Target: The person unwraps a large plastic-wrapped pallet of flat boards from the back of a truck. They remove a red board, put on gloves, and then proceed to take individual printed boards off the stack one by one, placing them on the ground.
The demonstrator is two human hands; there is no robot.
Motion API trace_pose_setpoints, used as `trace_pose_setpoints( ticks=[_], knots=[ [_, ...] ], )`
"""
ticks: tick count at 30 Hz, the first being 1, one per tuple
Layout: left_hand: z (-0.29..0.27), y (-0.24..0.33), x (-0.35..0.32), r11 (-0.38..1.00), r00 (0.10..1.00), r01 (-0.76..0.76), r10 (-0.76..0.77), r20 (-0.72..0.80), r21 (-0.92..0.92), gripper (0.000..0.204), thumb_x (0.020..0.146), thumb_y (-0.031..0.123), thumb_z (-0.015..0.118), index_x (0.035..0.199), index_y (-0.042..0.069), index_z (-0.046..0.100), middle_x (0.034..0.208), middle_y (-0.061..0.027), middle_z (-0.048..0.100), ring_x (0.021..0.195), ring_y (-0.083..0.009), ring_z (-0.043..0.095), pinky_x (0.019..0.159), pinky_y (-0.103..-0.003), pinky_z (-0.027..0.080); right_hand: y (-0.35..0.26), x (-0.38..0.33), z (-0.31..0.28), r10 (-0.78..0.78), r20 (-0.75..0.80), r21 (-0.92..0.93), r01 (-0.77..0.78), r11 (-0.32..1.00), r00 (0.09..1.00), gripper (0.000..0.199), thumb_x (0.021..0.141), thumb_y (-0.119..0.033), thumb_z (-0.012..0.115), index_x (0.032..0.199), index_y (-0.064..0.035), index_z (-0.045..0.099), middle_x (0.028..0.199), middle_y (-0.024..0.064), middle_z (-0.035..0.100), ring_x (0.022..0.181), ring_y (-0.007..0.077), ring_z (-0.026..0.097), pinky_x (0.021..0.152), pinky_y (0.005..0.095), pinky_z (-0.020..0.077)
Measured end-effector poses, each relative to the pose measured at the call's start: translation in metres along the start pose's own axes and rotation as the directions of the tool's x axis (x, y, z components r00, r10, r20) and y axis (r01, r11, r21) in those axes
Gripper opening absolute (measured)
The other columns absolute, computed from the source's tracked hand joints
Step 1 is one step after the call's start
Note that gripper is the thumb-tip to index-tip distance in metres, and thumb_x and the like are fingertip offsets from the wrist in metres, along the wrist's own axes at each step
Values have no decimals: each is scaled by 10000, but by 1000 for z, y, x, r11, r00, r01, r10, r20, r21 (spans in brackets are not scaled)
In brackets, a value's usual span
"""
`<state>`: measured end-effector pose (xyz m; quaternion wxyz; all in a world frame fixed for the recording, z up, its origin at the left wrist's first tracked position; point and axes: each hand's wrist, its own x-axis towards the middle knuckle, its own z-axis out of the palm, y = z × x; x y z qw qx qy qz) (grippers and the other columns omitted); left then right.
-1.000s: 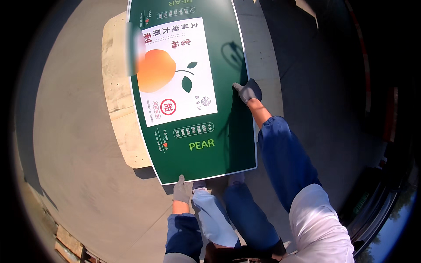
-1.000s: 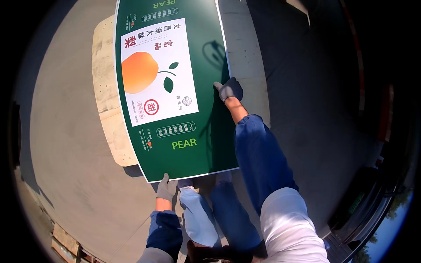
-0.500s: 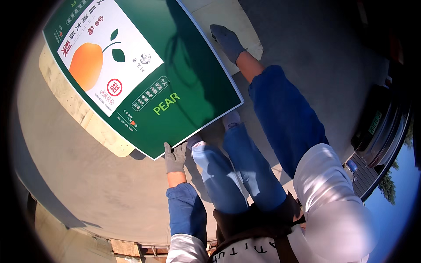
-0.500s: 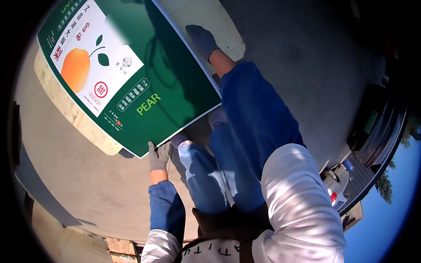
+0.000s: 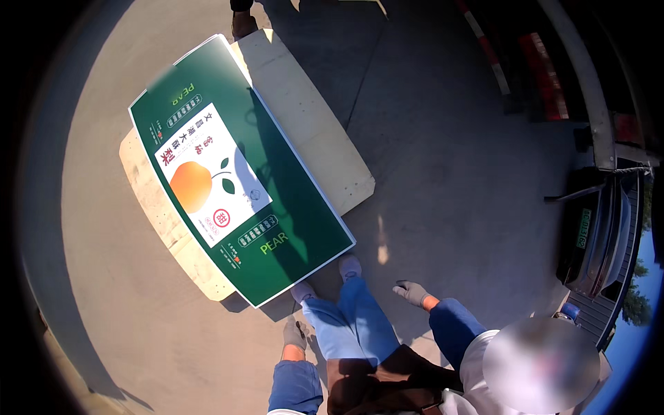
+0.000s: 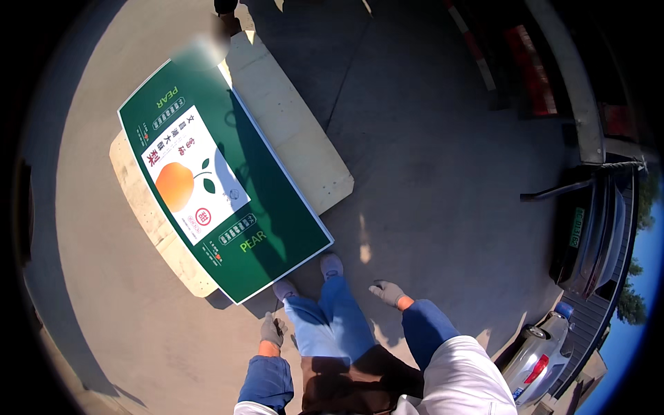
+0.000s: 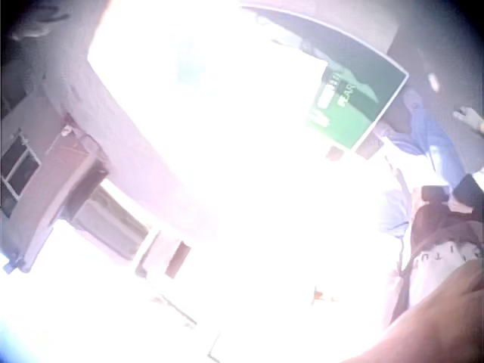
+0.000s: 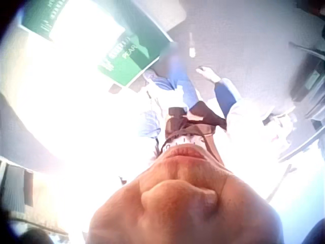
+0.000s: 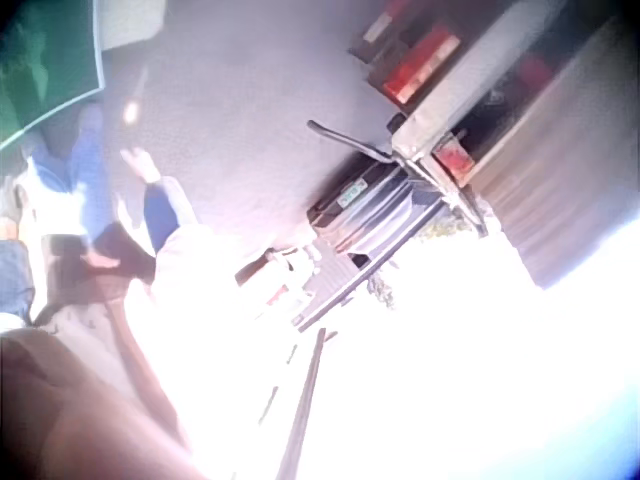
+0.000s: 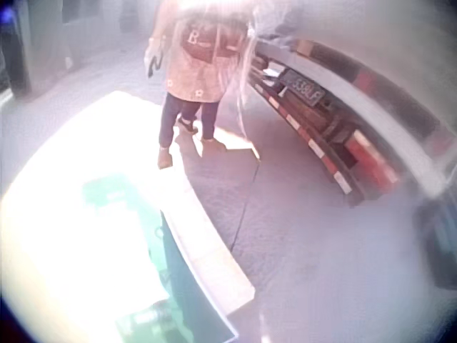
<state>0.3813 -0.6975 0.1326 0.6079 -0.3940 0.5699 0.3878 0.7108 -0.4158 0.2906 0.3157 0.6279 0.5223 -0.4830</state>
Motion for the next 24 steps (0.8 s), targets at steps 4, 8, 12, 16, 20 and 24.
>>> trace_pose_setpoints(
  ticks=[4, 8, 12, 16, 20, 24],
  knots=[
    [3, 20, -70, 945, 994, -106, 96, 47, 310, 277, 973, 355, 531, 853, 105, 521, 659, -56, 511, 525, -217, 538, 451, -366, 452, 87, -135, -35, 181, -92, 120, -169, 978, 979, 638, 917, -537, 570, 1304, -30, 577, 1255, 207, 629, 1198, 350, 576, 1010, 373, 442],
    [75, 105, -163, 734, 923, -385, 301, 241, 559, 267, 950, 303, 509, 887, 57, 595, 691, -72, 578, 567, -203, 587, 458, -350, 467, 74, -267, -90, 238, -191, 246, -188, 951, 952, 544, 924, -494, 590, 1250, -60, 629, 1125, 164, 681, 1037, 282, 640, 916, 356, 485],
    [192, 218, -232, 523, 731, -683, 494, 472, 510, 372, 923, 339, 529, 1043, 14, 663, 768, -57, 640, 631, -121, 583, 564, -251, 449, 18, -349, -176, 44, -515, 321, 145, 936, 856, 455, 946, -383, 615, 1234, -31, 627, 1003, 119, 712, 927, 189, 670, 847, 295, 509],
    [357, 284, -387, 134, 385, -908, 639, 666, 397, 460, 950, 332, 576, 1256, -12, 570, 1029, -118, 672, 916, -170, 626, 804, -303, 493, -32, -397, -291, -138, -790, 172, 433, 885, 597, 450, 951, -338, 618, 1256, -8, 597, 1039, 123, 712, 994, 175, 683, 877, 285, 518],
    [465, 278, -513, -181, -47, -980, 610, 791, 81, 423, 987, 218, 567, 1327, -27, 504, 1135, -111, 659, 1007, -168, 622, 916, -278, 473, -40, -436, -435, -424, -855, -1, 816, 578, 299, 517, 900, -375, 689, 1263, -20, 587, 1072, 138, 698, 984, 228, 687, 870, 306, 529],
    [580, 247, -628, -230, -249, -963, 551, 797, -141, 463, 963, 233, 632, 1353, 21, 499, 1194, -126, 637, 1119, -176, 601, 960, -287, 475, -70, -544, -574, -648, -730, -642, 544, 540, -218, 522, 833, -404, 739, 1211, -64, 620, 1072, 125, 684, 911, 251, 678, 828, 348, 531]
  ],
)
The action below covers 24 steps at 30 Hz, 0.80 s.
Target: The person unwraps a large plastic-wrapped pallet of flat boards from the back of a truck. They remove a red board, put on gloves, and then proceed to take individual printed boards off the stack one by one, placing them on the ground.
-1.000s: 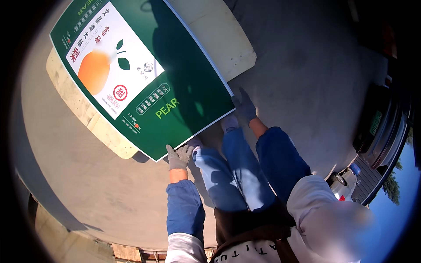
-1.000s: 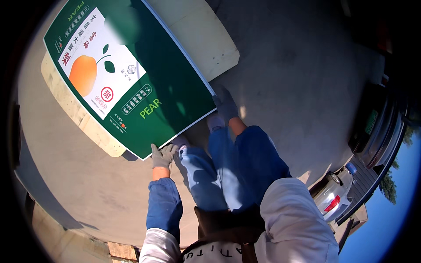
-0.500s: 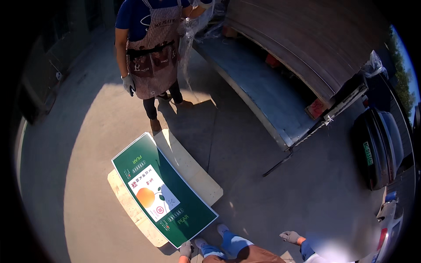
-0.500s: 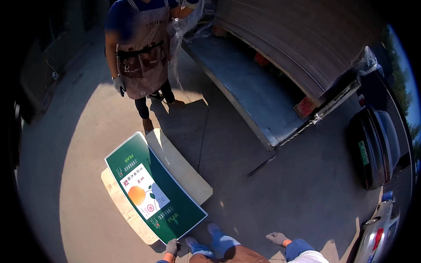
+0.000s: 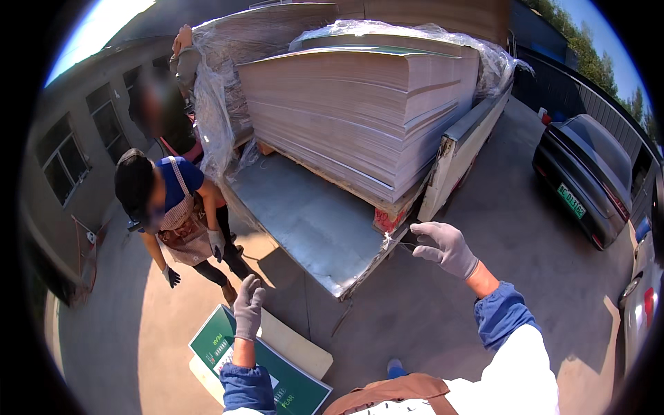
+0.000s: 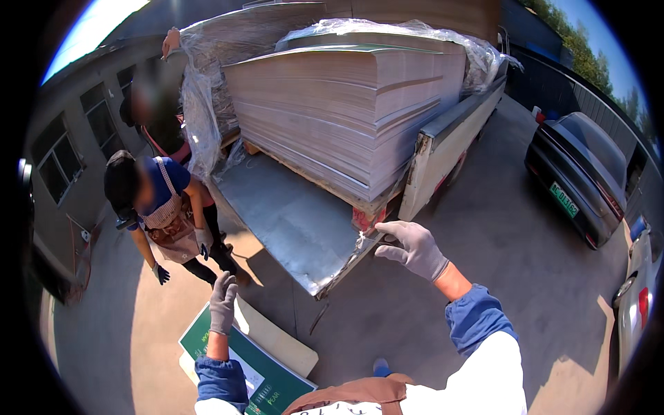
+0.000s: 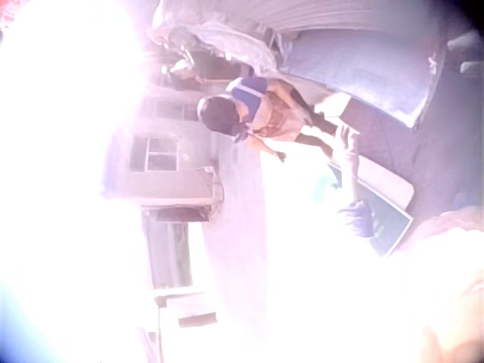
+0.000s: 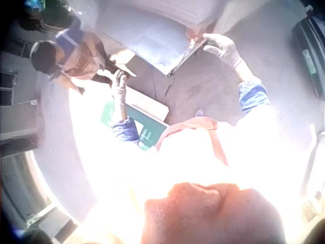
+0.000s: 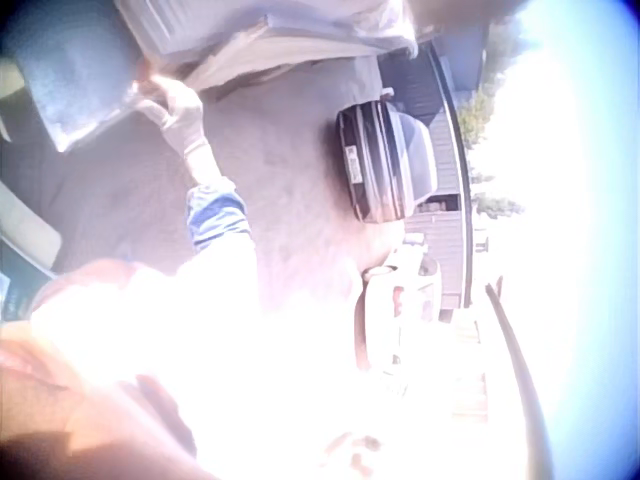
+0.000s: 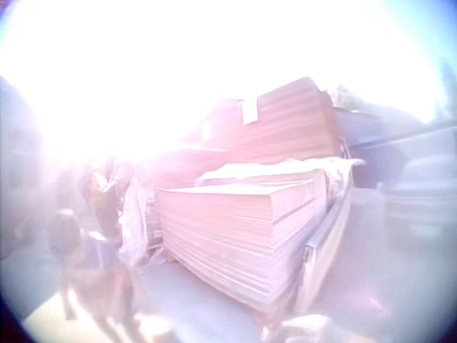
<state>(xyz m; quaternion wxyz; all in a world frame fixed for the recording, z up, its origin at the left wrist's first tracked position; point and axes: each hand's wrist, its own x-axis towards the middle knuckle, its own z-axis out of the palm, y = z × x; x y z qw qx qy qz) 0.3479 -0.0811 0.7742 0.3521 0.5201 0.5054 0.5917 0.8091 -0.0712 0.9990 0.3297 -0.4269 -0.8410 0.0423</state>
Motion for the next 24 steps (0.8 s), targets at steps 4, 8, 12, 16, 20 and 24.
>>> trace_pose_setpoints(
  ticks=[4, 8, 12, 16, 20, 24],
  knots=[
    [78, 101, 112, 911, 925, -380, 373, 76, 159, 455, 908, 212, 696, 1300, 25, 562, 1217, -142, 641, 1132, -236, 622, 985, -338, 474, 39, 128, -75, -395, -275, -463, 239, 853, 877, 547, 819, -448, 724, 1241, -125, 592, 1184, 88, 643, 1026, 273, 629, 879, 381, 501],
    [159, 213, 200, 641, 670, -742, 694, 262, 198, 481, 892, 156, 702, 1332, 38, 548, 1279, -105, 610, 1178, -183, 584, 1008, -302, 437, 76, 234, -140, -657, -270, -730, 294, 616, 704, 658, 830, -518, 687, 1346, -158, 494, 1244, 159, 609, 1109, 344, 600, 932, 436, 503],
    [219, 290, 286, 352, 416, -882, 894, 165, 314, 549, 831, 241, 759, 1327, 125, 555, 1325, -130, 574, 1188, -329, 577, 999, -382, 481, 107, 293, -165, -569, -153, -828, 210, 520, 808, 737, 836, -573, 647, 1393, -154, 408, 1159, 204, 617, 1019, 388, 635, 794, 422, 574],
    [251, 334, 358, 117, 227, -904, 946, 230, 412, 657, 799, 373, 769, 1377, 192, 515, 1398, -88, 528, 1315, -285, 471, 1111, -432, 356, 113, 333, -170, -680, -39, -845, 338, 413, 732, 792, 768, -629, 664, 1355, -142, 448, 1087, 189, 629, 996, 349, 633, 846, 442, 537],
    [273, 345, 387, 17, 189, -899, 917, 353, 438, 695, 775, 474, 767, 1380, 246, 511, 1414, -58, 521, 1351, -279, 432, 1150, -472, 282, 122, 343, -171, -631, 36, -741, 444, 503, 775, 804, 743, -598, 711, 1369, -163, 456, 1111, 196, 633, 1015, 345, 630, 885, 437, 524],
    [279, 350, 402, 84, 248, -922, 877, 412, 377, 632, 743, 424, 786, 1294, 178, 599, 1355, -92, 565, 1304, -300, 467, 1118, -439, 329, 125, 356, -168, -699, 58, -563, 601, 567, 713, 798, 691, -496, 812, 1359, -185, 506, 1161, 171, 626, 1070, 354, 603, 930, 429, 499]
  ],
)
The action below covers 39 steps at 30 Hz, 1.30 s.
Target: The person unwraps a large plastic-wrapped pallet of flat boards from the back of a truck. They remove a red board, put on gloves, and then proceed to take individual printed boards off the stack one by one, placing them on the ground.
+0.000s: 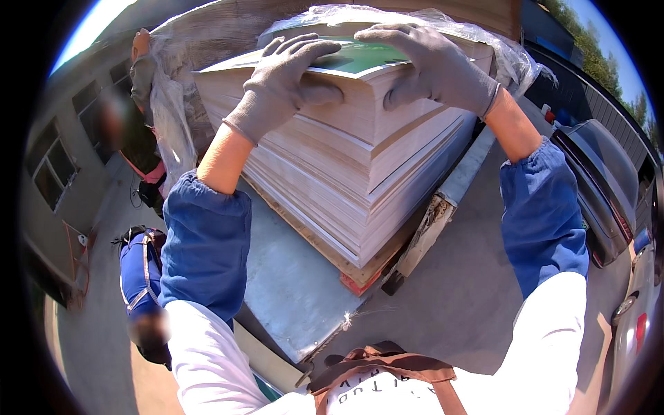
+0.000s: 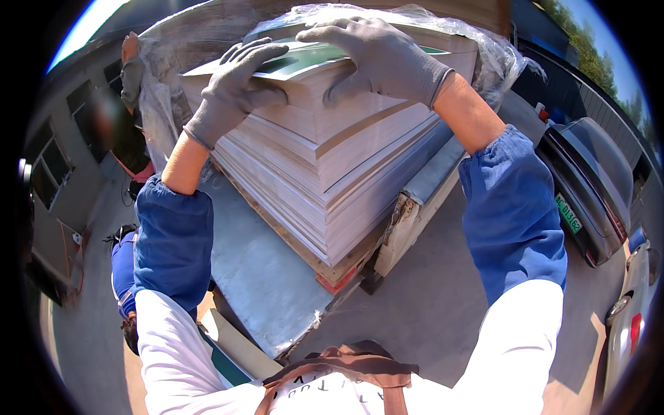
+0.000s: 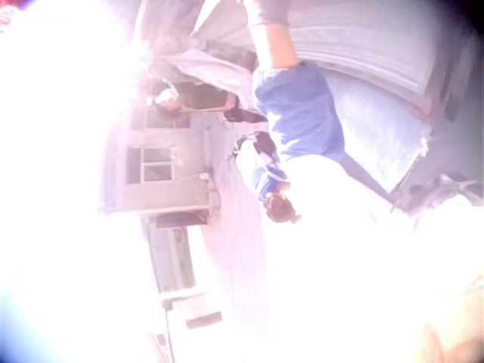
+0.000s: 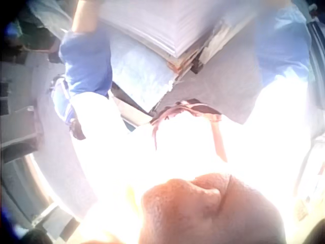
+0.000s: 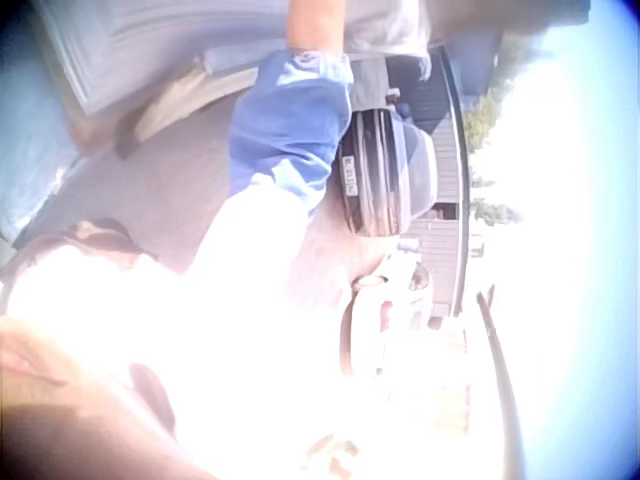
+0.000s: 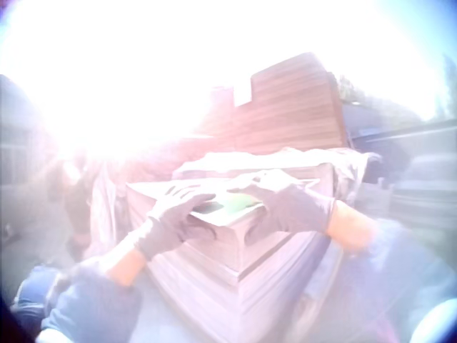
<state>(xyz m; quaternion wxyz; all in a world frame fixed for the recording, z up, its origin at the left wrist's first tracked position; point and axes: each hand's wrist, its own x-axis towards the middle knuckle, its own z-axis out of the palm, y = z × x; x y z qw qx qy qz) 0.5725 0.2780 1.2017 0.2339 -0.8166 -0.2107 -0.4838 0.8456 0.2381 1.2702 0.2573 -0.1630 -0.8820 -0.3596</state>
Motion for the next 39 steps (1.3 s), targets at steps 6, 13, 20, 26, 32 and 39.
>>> trace_pose_setpoints(
  ticks=[6, 13, 20, 26, 32, 39],
  knots=[
    [-13, 11, 1, 998, 999, -52, 51, -13, -21, 731, 612, 189, 808, 1299, 77, 585, 1245, -139, 601, 1169, -322, 552, 1019, -395, 437, -12, -6, 2, -36, -110, 26, 39, 999, 993, 799, 695, -505, 820, 1364, -192, 516, 1293, 115, 583, 1222, 328, 524, 1021, 430, 442],
    [-26, -14, -21, 996, 998, 56, -57, -9, -73, 840, 606, 189, 805, 1384, 81, 508, 1301, -128, 571, 1224, -301, 531, 1049, -381, 410, -15, 6, 34, 38, -210, 111, -15, 994, 977, 897, 655, -436, 874, 1406, -166, 465, 1424, 125, 493, 1303, 329, 470, 1088, 428, 395],
    [-13, 6, -21, 995, 994, 41, -50, -101, -96, 1111, 445, 217, 895, 1443, 76, 427, 1384, -119, 527, 1298, -293, 481, 1111, -379, 361, -12, 8, 28, 44, -250, 170, -1, 985, 967, 933, 652, -431, 875, 1394, -75, 435, 1447, 169, 437, 1310, 346, 436, 1070, 436, 371],
    [-16, 12, -15, 991, 992, 83, -92, -86, -101, 1124, 443, 232, 910, 1439, 55, 420, 1406, -119, 496, 1307, -275, 466, 1122, -361, 331, -15, 8, 27, -12, -336, 188, 79, 979, 942, 947, 654, -435, 874, 1399, -62, 424, 1442, 190, 438, 1305, 352, 439, 1072, 436, 372],
    [-23, 19, -34, 997, 987, 31, -42, -154, -71, 1120, 447, 231, 911, 1438, 53, 419, 1415, -115, 483, 1306, -268, 464, 1120, -358, 329, -32, 16, 23, 89, -355, 144, -39, 989, 931, 1035, 599, -455, 896, 1417, -47, 410, 1440, 191, 448, 1333, 350, 426, 1094, 445, 357],
    [-73, 179, -340, 976, 979, -86, 46, -198, -200, 1109, 510, 307, 929, 1450, 73, 389, 1388, -118, 487, 1282, -292, 481, 1083, -374, 375, -360, -110, 81, 152, -389, 115, -116, 987, 908, 1031, 616, -460, 883, 1429, -47, 402, 1452, 181, 443, 1354, 349, 409, 1113, 454, 337]
  ],
)
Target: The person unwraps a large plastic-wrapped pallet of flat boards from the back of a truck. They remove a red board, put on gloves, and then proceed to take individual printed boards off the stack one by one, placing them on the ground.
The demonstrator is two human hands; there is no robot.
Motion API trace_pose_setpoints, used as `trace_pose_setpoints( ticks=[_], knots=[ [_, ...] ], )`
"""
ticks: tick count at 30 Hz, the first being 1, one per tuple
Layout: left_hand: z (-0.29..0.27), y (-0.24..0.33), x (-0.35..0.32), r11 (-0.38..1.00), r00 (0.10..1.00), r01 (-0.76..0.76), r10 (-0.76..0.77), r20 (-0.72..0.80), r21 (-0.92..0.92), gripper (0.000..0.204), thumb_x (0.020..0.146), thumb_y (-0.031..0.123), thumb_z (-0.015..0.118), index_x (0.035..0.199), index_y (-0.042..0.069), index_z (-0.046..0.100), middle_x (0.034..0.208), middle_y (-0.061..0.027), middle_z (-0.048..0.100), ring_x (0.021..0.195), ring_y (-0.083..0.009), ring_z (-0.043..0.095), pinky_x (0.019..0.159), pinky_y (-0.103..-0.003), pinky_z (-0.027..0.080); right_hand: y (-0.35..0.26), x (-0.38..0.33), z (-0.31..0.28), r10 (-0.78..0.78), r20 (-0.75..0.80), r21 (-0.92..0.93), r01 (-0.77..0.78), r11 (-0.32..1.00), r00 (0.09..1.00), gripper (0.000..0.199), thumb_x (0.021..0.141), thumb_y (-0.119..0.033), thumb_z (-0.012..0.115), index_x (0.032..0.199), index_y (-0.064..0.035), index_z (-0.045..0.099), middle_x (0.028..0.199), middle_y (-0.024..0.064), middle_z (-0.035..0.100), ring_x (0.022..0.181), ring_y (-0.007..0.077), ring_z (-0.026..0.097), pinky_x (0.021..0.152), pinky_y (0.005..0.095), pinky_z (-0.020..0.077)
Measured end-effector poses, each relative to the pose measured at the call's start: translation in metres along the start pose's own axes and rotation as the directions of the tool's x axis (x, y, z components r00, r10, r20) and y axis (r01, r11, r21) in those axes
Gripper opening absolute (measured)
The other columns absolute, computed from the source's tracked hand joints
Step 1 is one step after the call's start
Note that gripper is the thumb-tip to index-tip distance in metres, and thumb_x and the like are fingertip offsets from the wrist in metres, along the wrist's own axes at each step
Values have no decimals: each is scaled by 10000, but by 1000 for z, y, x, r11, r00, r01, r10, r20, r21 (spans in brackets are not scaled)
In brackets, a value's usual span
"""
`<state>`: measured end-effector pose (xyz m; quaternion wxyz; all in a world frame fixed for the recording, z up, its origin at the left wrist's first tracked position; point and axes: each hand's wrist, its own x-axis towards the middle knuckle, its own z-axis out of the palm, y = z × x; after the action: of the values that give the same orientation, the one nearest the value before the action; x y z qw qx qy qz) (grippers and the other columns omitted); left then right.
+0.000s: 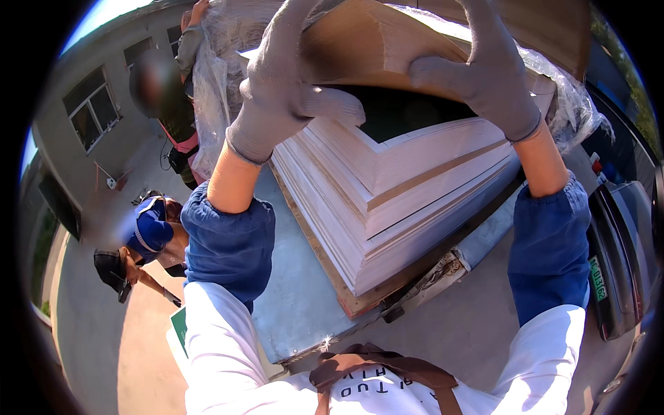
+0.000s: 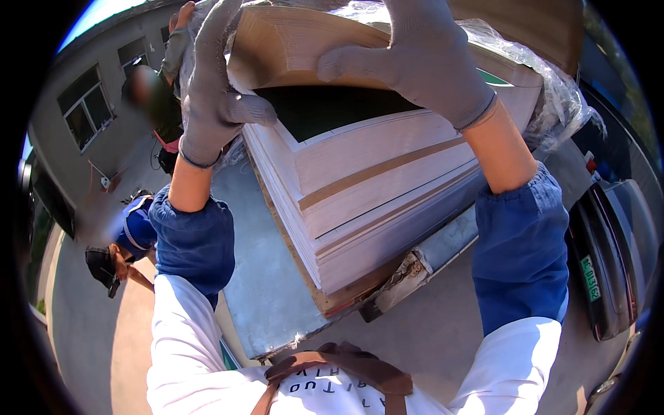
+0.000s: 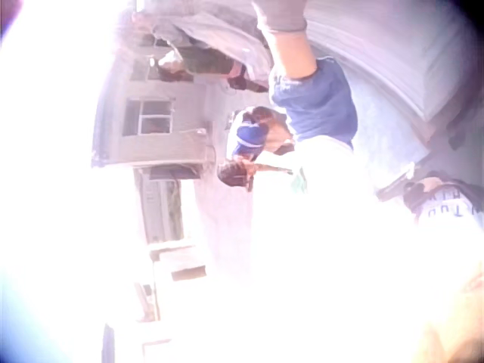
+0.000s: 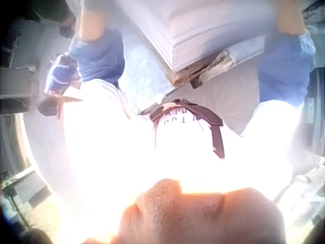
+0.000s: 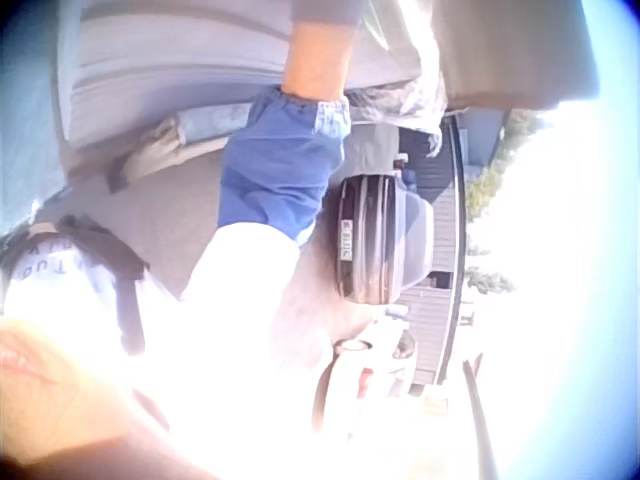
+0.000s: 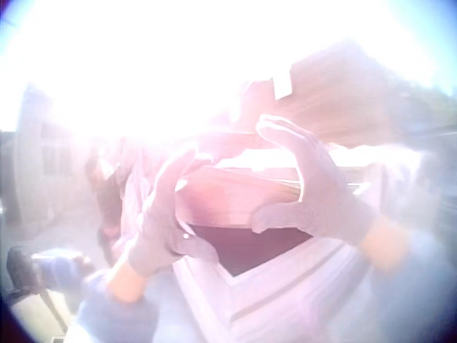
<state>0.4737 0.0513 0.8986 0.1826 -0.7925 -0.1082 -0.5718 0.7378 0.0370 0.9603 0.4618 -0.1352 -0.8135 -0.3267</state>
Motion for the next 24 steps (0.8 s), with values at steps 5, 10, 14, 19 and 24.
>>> trace_pose_setpoints(
  ticks=[5, 10, 14, 19, 24],
  knots=[
    [-42, 220, -301, 994, 994, 3, 9, -113, 113, 1059, 577, 272, 932, 1441, 80, 351, 1354, -120, 493, 1270, -271, 478, 1083, -383, 387, -328, -207, 28, -75, -124, -105, 62, 993, 989, 964, 634, -453, 870, 1391, -45, 434, 1434, 185, 459, 1314, 364, 442, 1092, 464, 352],
    [-67, 287, -386, 905, 995, 83, -53, -82, 418, 1002, 556, 413, 934, 1375, 107, 445, 1271, -136, 559, 1183, -328, 567, 975, -396, 511, -417, -305, 30, 113, 64, -156, -102, 982, 991, 866, 689, -509, 824, 1399, -194, 441, 1330, 104, 565, 1185, 334, 572, 1025, 437, 466],
    [-81, 298, -355, 881, 995, 100, -83, -58, 463, 969, 576, 298, 946, 1359, 94, 412, 1203, -114, 597, 1108, -284, 611, 974, -381, 504, -385, -290, 18, 134, 96, -173, -116, 978, 986, 759, 685, -352, 862, 1313, -176, 473, 1270, 145, 588, 1081, 301, 646, 901, 383, 560],
    [-91, 294, -366, 957, 1000, 20, -23, 6, 290, 926, 565, 322, 951, 1317, 125, 448, 1185, -137, 628, 1049, -309, 654, 913, -372, 549, -385, -294, 25, 7, 90, -134, 5, 991, 996, 665, 716, -330, 846, 1257, -178, 490, 1050, 146, 678, 917, 284, 703, 771, 347, 596],
    [-101, 303, -367, 901, 974, 134, -197, 115, 412, 717, 665, 240, 899, 1237, 105, 488, 1073, -122, 677, 998, -261, 687, 878, -333, 549, -381, -289, 17, 78, 270, -176, -30, 984, 960, 599, 739, -320, 845, 1199, -175, 490, 936, 137, 706, 818, 290, 713, 718, 324, 591]
  ],
)
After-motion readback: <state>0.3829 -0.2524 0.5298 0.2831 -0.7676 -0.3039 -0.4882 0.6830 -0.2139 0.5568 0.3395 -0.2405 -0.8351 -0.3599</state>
